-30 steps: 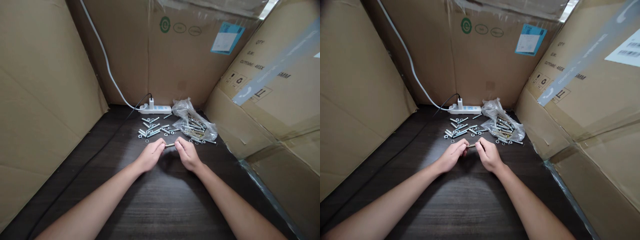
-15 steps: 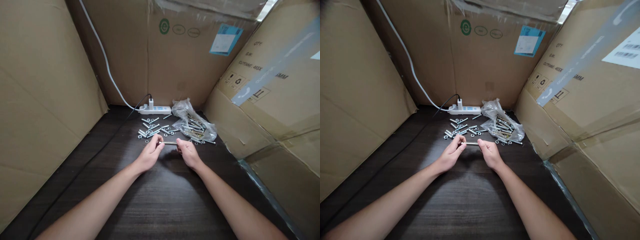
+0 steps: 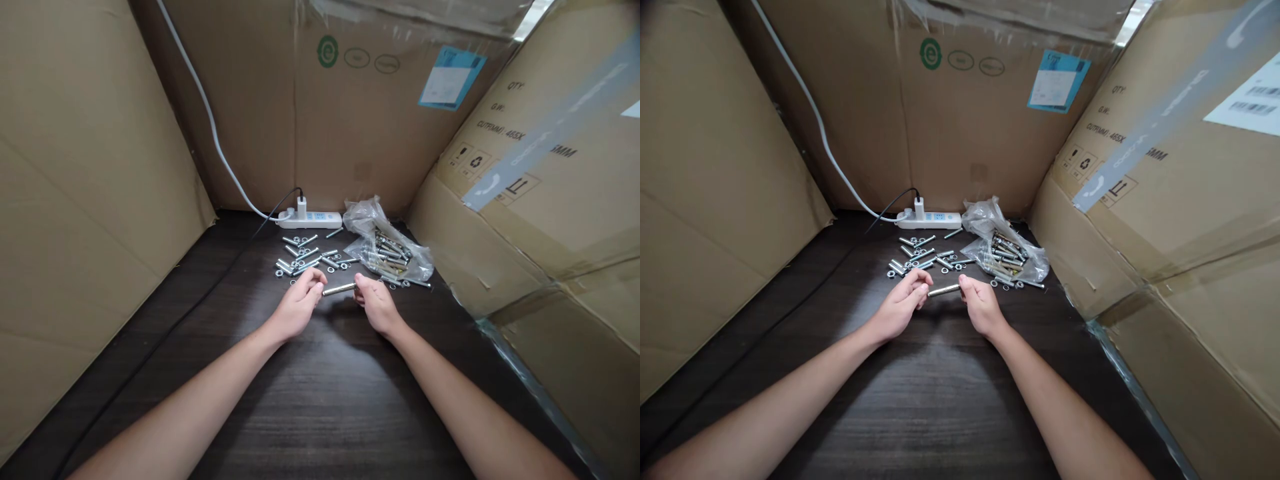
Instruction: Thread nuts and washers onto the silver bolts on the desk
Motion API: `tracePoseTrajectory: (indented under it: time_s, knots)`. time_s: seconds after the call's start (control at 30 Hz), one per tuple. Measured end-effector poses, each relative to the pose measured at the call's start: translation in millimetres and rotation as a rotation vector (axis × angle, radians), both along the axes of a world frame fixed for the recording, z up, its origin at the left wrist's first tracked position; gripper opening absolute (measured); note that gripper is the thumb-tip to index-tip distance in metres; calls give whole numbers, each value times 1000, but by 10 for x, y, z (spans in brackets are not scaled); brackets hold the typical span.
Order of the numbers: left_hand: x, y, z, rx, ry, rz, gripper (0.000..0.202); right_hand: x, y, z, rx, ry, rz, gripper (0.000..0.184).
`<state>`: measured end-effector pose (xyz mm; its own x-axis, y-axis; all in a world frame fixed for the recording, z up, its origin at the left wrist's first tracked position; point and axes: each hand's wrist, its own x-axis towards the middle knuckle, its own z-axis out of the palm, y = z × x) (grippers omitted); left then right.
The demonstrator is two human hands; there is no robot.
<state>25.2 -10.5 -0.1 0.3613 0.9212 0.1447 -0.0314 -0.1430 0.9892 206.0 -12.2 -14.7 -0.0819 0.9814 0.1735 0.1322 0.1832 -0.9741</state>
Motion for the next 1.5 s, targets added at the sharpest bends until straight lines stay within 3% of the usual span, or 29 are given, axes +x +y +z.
tracePoseTrajectory:
  time_s: [0.17,0.3,0.43,0.53,0.67,1.07,1.5]
  knots:
    - [3,29,87,-192,-278,54,15,-3,-4,-12,-23,-8,65,48]
    - [-27,20,139,-412,-520,2,19,-38,-76,36,109,-131,83,43]
    - [-10,-16,136,-511,-605,-36,17,-71,-168,158,244,-296,71,39]
    - [31,-44,111,-509,-566,-68,16,-76,-205,244,342,-363,33,35]
    - [61,-62,92,-533,-380,-115,32,-60,-211,289,432,-398,-3,33]
    - [63,-72,141,-614,-177,-124,36,-18,-171,235,413,-459,-44,34]
    - [29,-40,74,-591,-271,-150,30,-21,-174,292,433,-530,-94,18]
